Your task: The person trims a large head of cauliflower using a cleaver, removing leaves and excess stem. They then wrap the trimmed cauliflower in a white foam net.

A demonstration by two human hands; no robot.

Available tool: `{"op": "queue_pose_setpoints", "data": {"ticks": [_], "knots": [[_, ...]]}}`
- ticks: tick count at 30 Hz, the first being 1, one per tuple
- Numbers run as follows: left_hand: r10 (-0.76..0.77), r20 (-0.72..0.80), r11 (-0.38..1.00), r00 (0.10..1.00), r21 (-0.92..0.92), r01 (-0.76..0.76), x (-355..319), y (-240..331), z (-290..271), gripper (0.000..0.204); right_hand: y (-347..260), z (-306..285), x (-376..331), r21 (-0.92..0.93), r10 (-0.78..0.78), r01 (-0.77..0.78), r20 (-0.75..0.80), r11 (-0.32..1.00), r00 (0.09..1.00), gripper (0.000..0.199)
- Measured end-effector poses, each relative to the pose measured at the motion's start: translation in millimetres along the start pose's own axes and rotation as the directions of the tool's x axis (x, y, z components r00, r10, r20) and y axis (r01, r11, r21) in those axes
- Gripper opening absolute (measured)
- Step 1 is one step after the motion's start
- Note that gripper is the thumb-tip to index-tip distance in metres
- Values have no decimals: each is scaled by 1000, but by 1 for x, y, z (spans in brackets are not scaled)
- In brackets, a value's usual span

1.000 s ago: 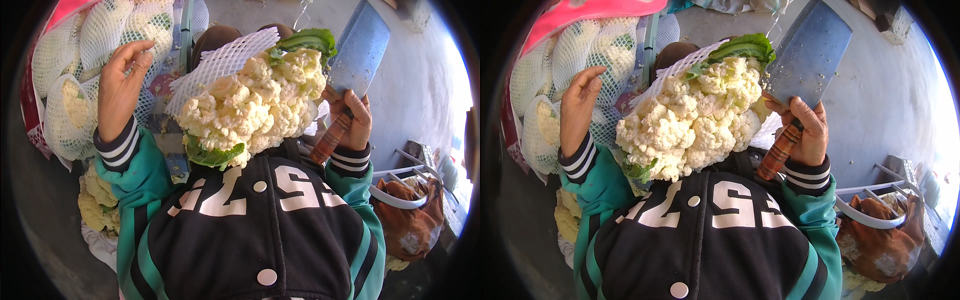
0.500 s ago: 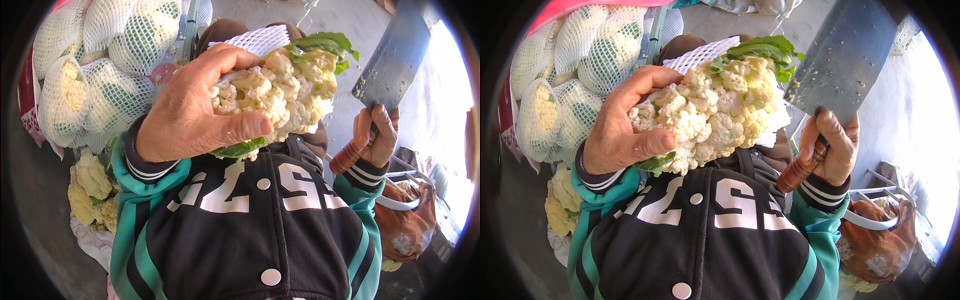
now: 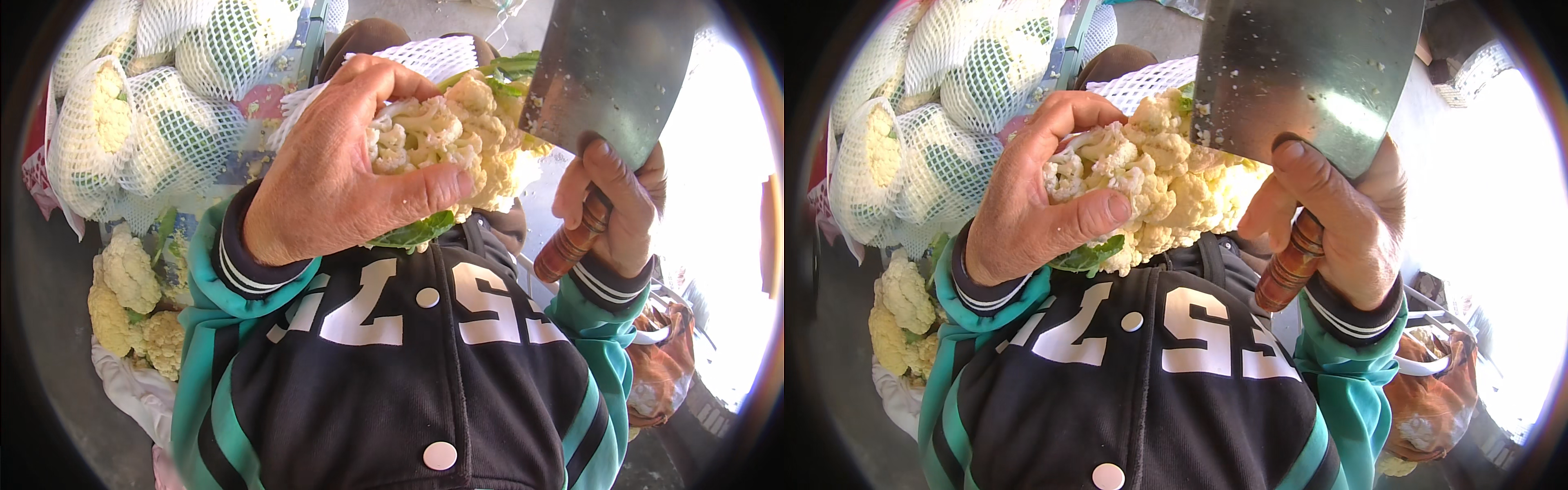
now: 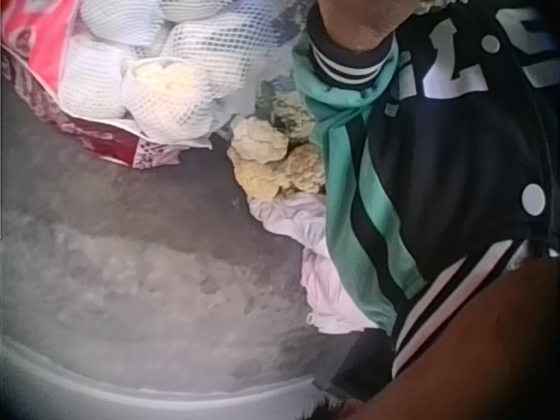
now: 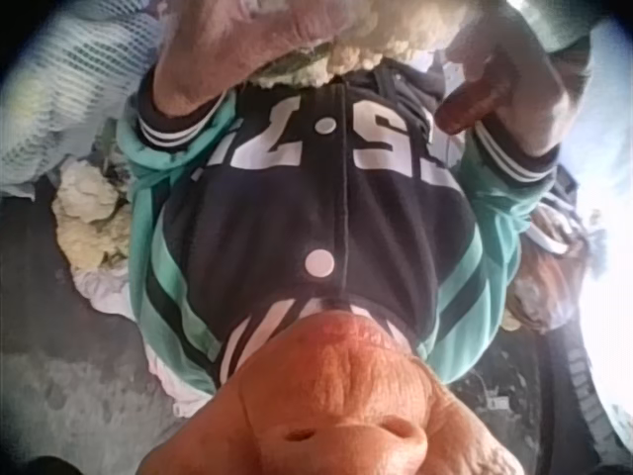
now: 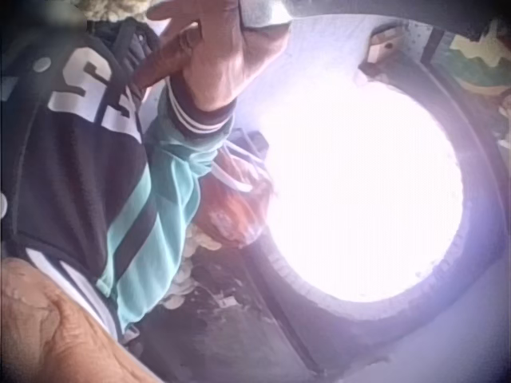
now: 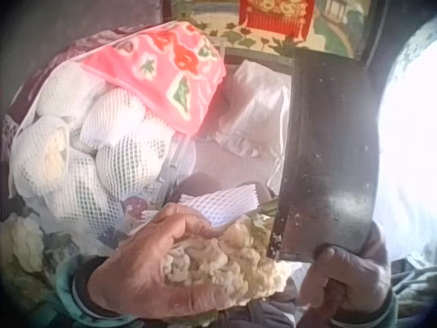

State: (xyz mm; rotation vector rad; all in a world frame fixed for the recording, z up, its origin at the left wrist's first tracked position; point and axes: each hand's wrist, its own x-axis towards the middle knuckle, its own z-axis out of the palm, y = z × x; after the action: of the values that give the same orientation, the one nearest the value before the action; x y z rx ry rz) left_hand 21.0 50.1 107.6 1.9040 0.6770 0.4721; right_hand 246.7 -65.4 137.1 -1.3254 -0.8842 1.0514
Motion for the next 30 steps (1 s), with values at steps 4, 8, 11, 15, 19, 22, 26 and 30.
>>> {"op": "queue_pose_setpoints", "data": {"ticks": [4,8,11,15,19,22,26,30], "knots": [[37,18,999,999,-17,-37,1,-2,-1,66,-6,14,3,-97,37,-38,-12,995,999,18],[34,7,996,999,-86,-33,-1,-5,-1,62,-5,20,4,-167,45,-46,-12,985,999,19],[11,11,983,1000,-186,-9,-2,-7,0,61,-5,20,2,-207,62,-70,-46,976,997,20],[6,22,976,1000,-219,-1,-2,-8,0,59,-3,21,2,-195,68,-80,-66,978,996,22],[38,19,984,999,-176,-34,0,-9,-2,61,-3,22,5,-228,18,-20,-12,973,1000,24],[-54,-1,950,999,-308,51,-2,-8,3,63,-5,22,5,-224,72,-77,-32,971,997,24],[35,-31,980,999,-195,-40,-1,-11,4,62,-3,22,5,-228,36,-42,-34,973,999,24],[85,-31,985,996,-145,-89,0,-12,1,60,-1,23,4,-229,12,-19,-33,973,999,23]]}}
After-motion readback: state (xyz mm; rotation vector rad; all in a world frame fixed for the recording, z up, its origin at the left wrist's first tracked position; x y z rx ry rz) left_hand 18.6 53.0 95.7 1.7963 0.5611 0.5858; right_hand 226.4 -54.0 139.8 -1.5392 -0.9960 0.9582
